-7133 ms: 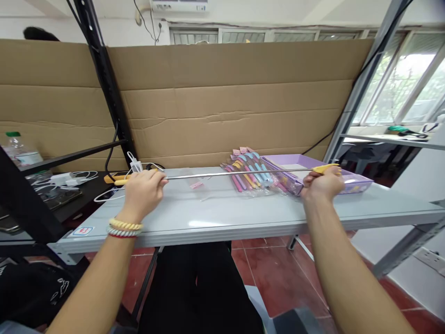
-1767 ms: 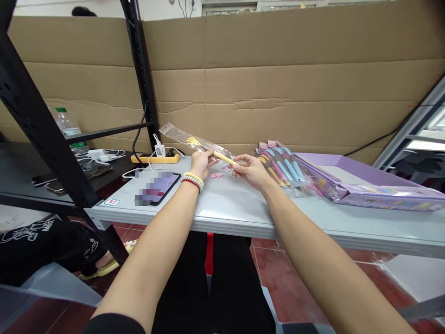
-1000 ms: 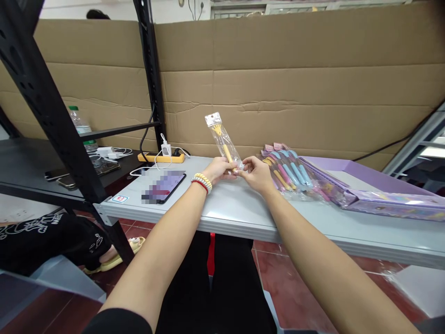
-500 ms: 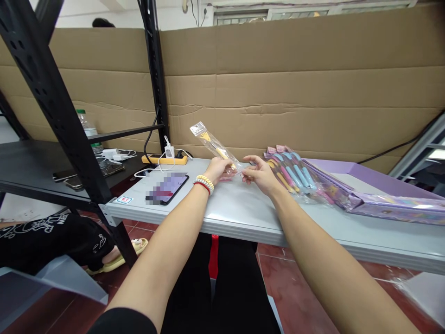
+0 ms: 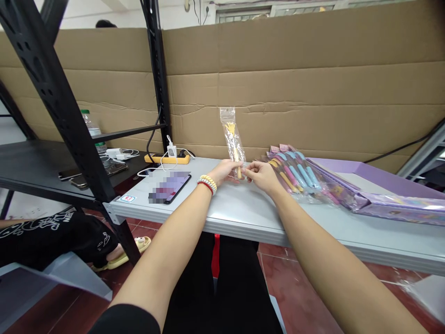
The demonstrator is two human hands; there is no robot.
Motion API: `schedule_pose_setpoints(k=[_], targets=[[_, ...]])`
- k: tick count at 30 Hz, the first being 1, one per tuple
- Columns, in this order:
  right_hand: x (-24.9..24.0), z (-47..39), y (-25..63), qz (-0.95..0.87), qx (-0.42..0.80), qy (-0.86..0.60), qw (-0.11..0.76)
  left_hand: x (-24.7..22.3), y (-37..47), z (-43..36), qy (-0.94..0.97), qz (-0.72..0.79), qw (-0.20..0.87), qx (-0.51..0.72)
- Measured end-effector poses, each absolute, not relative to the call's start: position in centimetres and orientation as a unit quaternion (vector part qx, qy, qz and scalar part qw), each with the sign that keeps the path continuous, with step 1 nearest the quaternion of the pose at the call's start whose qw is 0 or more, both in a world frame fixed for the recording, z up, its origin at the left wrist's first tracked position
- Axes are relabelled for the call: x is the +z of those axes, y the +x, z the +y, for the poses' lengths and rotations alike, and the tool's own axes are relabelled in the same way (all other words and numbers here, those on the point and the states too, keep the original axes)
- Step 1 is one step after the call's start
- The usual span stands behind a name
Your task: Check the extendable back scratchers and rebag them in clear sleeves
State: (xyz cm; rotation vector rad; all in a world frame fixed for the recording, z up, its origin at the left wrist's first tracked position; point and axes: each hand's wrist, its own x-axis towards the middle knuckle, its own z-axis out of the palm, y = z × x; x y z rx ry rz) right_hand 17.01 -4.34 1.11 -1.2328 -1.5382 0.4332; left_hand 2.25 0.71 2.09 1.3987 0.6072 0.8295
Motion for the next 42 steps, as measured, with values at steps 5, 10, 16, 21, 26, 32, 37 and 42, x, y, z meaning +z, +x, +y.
schedule_pose_setpoints(k=[5, 10, 16, 21, 26, 32, 37, 42], targets=[[0.9, -4.0, 17.4, -0.633, 0.121, -0.551, 0.530, 2.1, 2.3, 0.5, 0.663, 0.241, 0.608, 0.364], [0.8, -3.9, 17.5, -0.642, 0.075, -0.555, 0.523, 1.9, 2.4, 0.6, 0.705, 0.276, 0.548, 0.356], [0.4, -3.3, 17.8, -0.659, 0.104, -0.536, 0.517, 1.6, 2.3, 1.1, 0.748, 0.270, 0.508, 0.330], [0.2, -3.3, 17.7, -0.654, 0.138, -0.568, 0.480, 1.2, 2.5, 1.7, 0.795, 0.288, 0.412, 0.340], [0.5, -3.7, 17.4, -0.633, 0.144, -0.581, 0.490, 1.2, 2.4, 1.6, 0.802, 0.278, 0.359, 0.388], [0.7, -3.8, 17.2, -0.622, 0.140, -0.558, 0.532, 0.9, 2.4, 2.0, 0.760, 0.261, 0.430, 0.413], [0.4, -3.4, 17.4, -0.619, 0.157, -0.539, 0.549, 1.0, 2.5, 1.9, 0.719, 0.243, 0.505, 0.412], [-0.7, -2.1, 17.7, -0.619, 0.141, -0.518, 0.573, 1.6, 2.2, 2.2, 0.669, 0.313, 0.422, 0.525]])
